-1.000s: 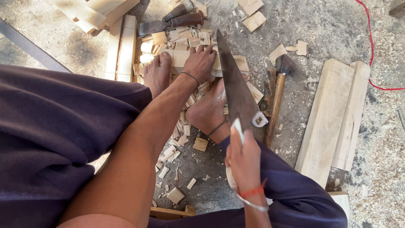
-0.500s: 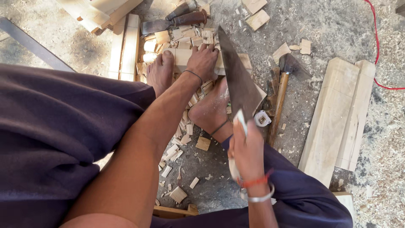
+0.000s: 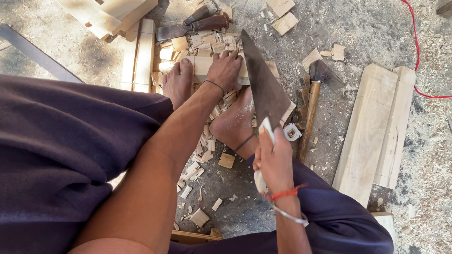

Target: The person sits on the floor and uses a hand saw to cut a small piece of wood held between their feet. They then use a chisel and a wooden mallet to carve and shape the wood, removing small chips.

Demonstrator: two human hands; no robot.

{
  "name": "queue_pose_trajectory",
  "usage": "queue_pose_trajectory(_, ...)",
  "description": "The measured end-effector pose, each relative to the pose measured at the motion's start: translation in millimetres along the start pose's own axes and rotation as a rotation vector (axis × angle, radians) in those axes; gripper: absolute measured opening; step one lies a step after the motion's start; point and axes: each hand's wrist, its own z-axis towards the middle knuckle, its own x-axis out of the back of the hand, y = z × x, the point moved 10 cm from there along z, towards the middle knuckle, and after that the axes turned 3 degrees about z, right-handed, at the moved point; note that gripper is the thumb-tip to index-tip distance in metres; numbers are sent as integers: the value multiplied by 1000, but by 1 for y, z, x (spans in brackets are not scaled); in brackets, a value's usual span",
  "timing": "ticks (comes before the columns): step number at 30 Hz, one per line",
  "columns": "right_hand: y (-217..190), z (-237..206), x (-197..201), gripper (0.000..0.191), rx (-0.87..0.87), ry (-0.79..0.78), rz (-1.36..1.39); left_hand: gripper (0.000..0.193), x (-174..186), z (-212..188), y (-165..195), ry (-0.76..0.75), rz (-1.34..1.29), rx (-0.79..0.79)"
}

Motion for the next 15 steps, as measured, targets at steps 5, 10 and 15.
queue_pose_trajectory(5, 116, -99, 93, 37, -259, 236, -21, 71, -7, 0, -2, 94, 1, -1)
queue_pose_trajectory(10, 110, -54, 76, 24, -142, 120, 24, 73, -3, 4, -1, 132, 16, -28)
queue_pose_trajectory(15, 34, 9, 12, 27, 14, 4, -47, 72, 1, 3, -4, 23, 20, 17)
